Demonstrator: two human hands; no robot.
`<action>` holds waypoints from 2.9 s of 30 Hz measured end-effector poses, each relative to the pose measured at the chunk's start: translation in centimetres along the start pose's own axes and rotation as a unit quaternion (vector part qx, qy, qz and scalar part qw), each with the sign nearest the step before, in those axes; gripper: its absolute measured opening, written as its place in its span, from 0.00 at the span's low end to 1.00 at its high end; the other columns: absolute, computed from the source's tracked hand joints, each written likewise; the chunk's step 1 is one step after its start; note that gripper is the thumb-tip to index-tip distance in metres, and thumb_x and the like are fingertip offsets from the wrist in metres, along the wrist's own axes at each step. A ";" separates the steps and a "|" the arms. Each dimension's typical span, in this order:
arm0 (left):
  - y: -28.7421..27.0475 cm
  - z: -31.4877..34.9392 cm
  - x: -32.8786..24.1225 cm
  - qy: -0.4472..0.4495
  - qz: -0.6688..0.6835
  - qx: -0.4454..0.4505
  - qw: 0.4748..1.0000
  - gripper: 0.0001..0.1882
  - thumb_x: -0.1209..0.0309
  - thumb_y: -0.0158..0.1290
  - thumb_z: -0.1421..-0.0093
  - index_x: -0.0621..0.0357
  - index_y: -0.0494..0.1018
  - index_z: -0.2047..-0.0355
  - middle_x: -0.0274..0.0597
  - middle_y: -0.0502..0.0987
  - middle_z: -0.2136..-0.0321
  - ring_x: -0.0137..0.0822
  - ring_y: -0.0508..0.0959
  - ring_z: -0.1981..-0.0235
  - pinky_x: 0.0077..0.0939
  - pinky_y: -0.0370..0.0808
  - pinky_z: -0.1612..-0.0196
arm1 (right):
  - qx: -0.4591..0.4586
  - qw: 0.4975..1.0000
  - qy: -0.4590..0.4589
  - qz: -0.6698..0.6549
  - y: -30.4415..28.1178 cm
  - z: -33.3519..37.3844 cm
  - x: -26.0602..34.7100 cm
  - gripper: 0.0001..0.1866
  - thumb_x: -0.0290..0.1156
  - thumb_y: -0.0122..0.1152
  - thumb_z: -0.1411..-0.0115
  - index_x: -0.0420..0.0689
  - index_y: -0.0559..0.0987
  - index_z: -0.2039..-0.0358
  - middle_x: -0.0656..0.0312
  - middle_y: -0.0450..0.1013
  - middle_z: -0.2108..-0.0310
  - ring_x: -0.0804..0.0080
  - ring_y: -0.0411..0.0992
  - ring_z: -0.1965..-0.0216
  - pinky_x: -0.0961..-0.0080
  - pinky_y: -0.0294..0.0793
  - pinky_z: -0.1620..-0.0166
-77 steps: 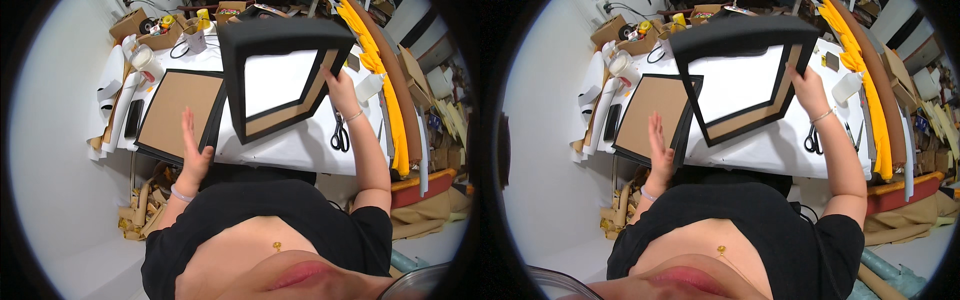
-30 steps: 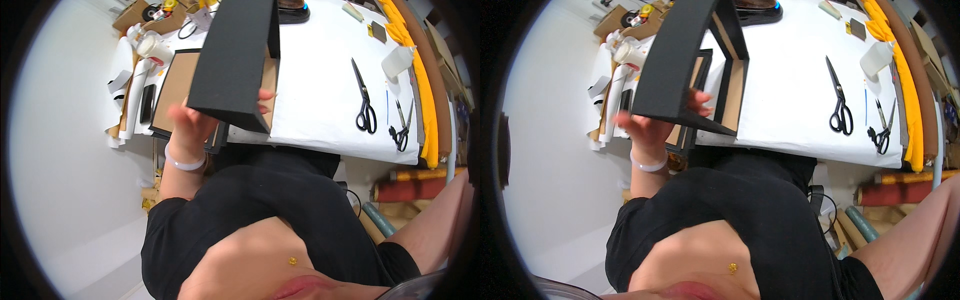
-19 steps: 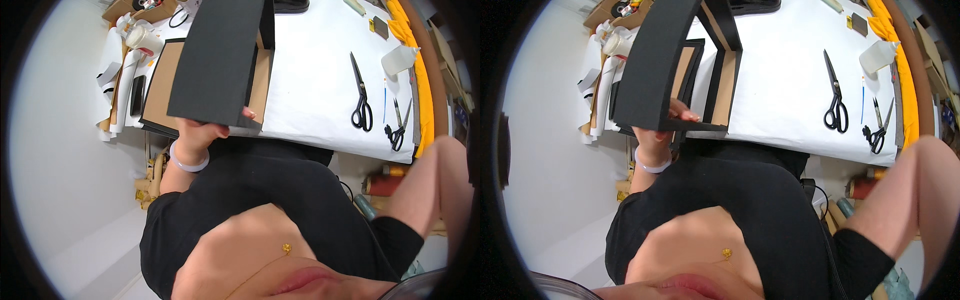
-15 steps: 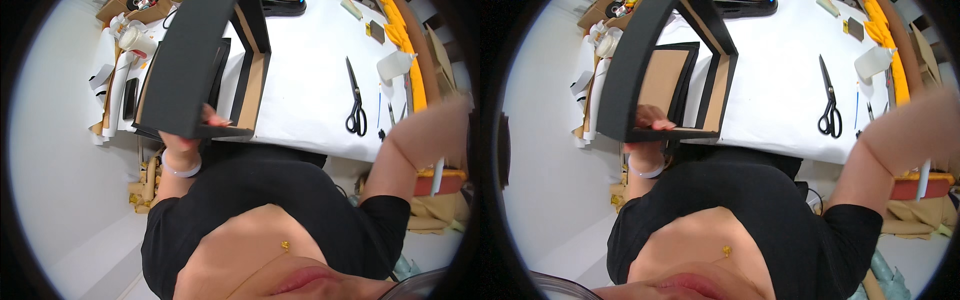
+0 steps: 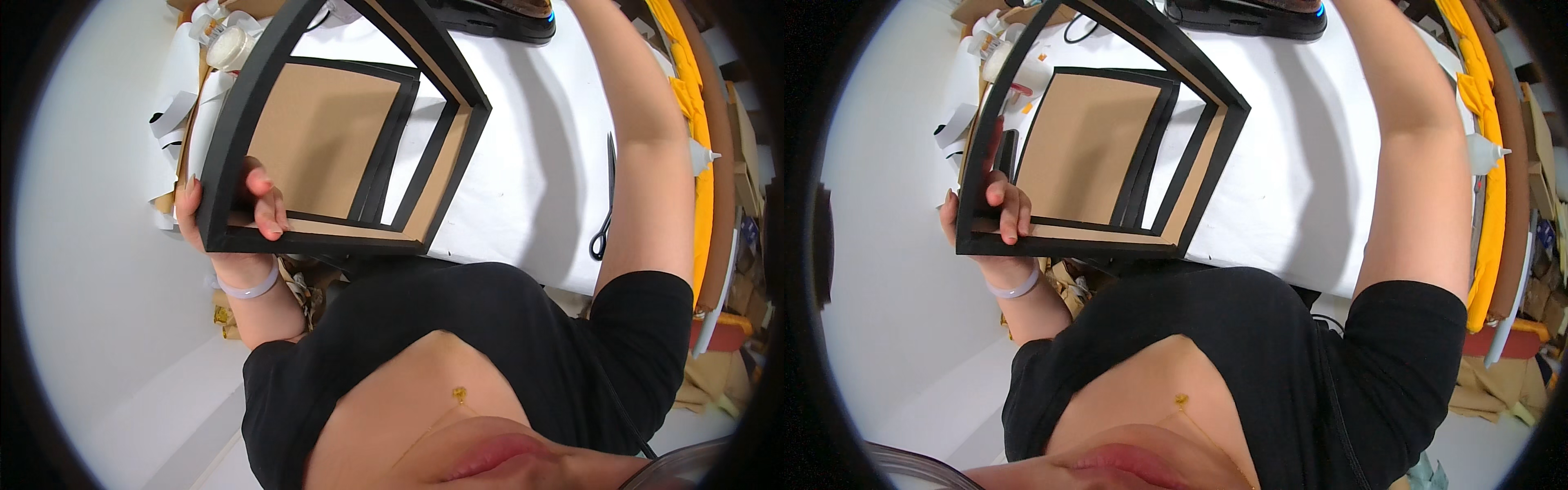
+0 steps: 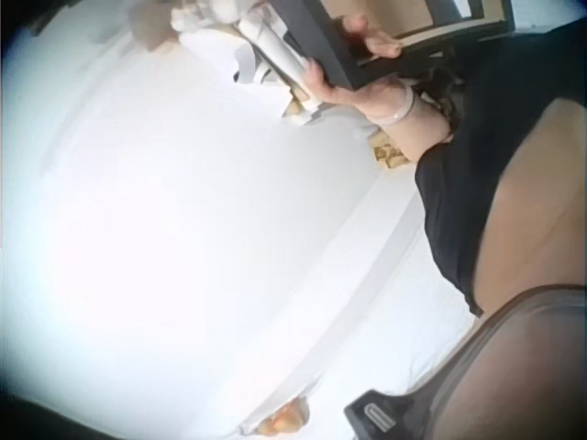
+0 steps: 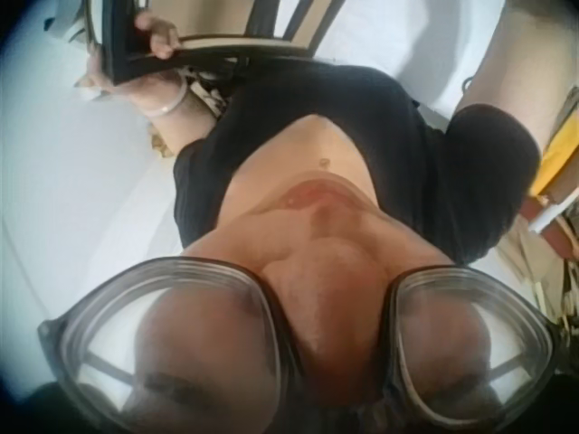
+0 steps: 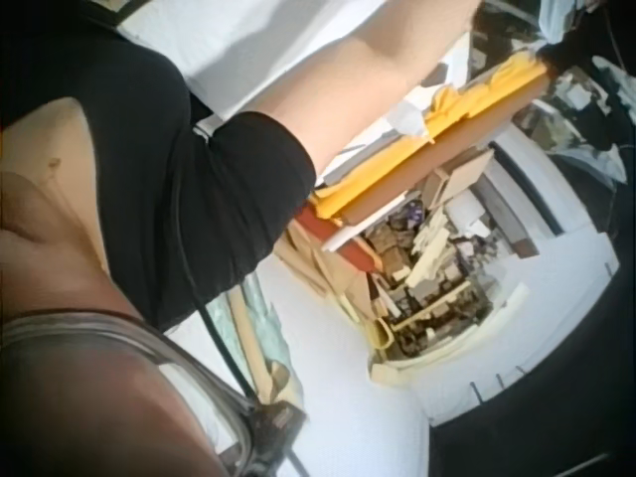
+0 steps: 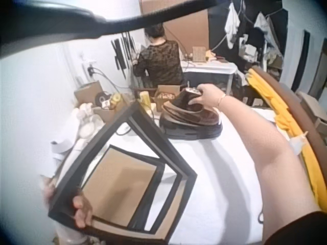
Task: The person assembles picture frames by applying black fabric to cardboard frames. They use scissors to trim excess fabric and a small iron to press the fabric onto the frame edges, repeating the process for multiple frames.
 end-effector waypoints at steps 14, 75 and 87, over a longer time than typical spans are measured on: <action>-8.9 1.8 0.0 -0.008 0.141 -0.037 0.989 0.38 0.59 0.42 0.28 0.69 0.45 0.26 0.24 0.76 0.80 0.24 0.73 0.83 0.21 0.72 0.72 | -0.136 0.984 -0.073 0.083 -10.0 24.0 9.2 0.20 0.41 0.69 0.37 0.40 0.77 0.53 0.58 0.76 0.72 0.67 0.76 0.71 0.72 0.74 0.67; -12.9 1.5 1.0 -0.067 0.204 0.002 0.977 0.38 0.62 0.58 0.40 0.76 0.59 0.37 0.21 0.81 0.76 0.25 0.82 0.71 0.23 0.78 0.59 | 0.035 0.998 -0.046 0.040 -0.7 32.8 21.5 0.19 0.44 0.68 0.39 0.39 0.75 0.63 0.47 0.77 0.74 0.45 0.78 0.68 0.58 0.78 0.63; -8.4 1.4 0.1 -0.029 0.113 -0.029 0.993 0.33 0.65 0.49 0.34 0.81 0.57 0.37 0.23 0.79 0.78 0.26 0.81 0.73 0.24 0.77 0.60 | 0.168 0.976 0.040 0.130 -1.9 36.3 20.8 0.20 0.42 0.71 0.42 0.41 0.73 0.66 0.50 0.76 0.76 0.49 0.78 0.72 0.62 0.78 0.66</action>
Point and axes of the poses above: each hand's wrist, its own z-axis away from the middle knuckle, its own y-axis out of the palm, x = y × z, the point moved 10 cm from there along -z, towards the middle knuckle
